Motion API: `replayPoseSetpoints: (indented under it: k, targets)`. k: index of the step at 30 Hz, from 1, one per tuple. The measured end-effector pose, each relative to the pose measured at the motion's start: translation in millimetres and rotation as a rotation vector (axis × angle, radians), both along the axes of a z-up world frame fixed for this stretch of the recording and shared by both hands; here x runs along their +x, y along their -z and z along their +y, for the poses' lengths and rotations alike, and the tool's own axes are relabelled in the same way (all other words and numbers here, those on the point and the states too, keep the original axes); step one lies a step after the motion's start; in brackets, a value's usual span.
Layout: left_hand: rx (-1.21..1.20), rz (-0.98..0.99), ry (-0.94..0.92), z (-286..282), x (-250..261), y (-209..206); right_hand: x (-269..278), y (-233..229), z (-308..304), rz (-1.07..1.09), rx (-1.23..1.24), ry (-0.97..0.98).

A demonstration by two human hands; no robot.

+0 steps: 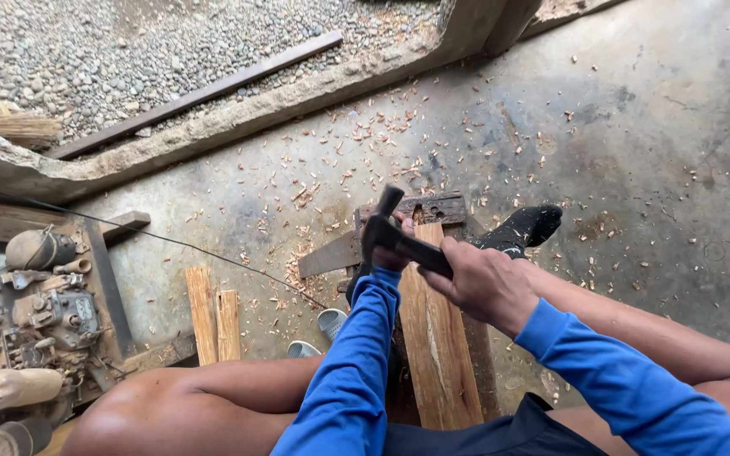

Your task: Splitting and shaping wooden blocks using a hammer and a chisel tool.

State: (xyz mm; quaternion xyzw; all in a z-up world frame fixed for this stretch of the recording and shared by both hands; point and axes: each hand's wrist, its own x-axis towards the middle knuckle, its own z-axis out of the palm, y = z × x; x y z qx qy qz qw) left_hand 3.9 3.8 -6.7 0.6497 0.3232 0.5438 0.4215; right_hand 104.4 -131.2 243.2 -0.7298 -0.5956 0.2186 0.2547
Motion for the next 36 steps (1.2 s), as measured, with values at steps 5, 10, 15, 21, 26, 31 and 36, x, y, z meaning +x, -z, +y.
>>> replayPoseSetpoints:
  k: [5, 10, 15, 21, 26, 31, 36]
  targets:
    - [0.087, 0.141, -0.023, -0.4, 17.5, -0.1, 4.3, -24.9, -5.1, -0.084, -0.129, 0.090]
    - [0.014, 0.260, 0.097, -0.8, 23.0, 32.8, 1.0, -66.6, -22.3, 0.037, 0.199, 0.123]
    - [-0.209, 0.091, 0.153, -5.0, 28.0, -10.8, 15.0, 4.6, -24.1, -0.040, 0.475, 0.012]
    - [-0.090, 0.170, 0.175, 4.4, 23.7, -48.7, 18.1, -36.5, -11.5, -0.015, 0.007, 0.181]
    - [-0.261, 0.035, 0.226, -4.9, 20.2, -38.0, 7.9, -67.9, -34.1, 0.232, 0.458, 0.140]
    - [-0.216, 0.049, 0.195, -3.9, 23.9, -45.4, 18.6, 10.5, -30.1, 0.425, 0.623, 0.037]
    - [-0.327, -0.080, 0.281, 20.0, 42.3, -28.6, 14.3, 25.5, -36.5, -0.067, -0.149, 0.289]
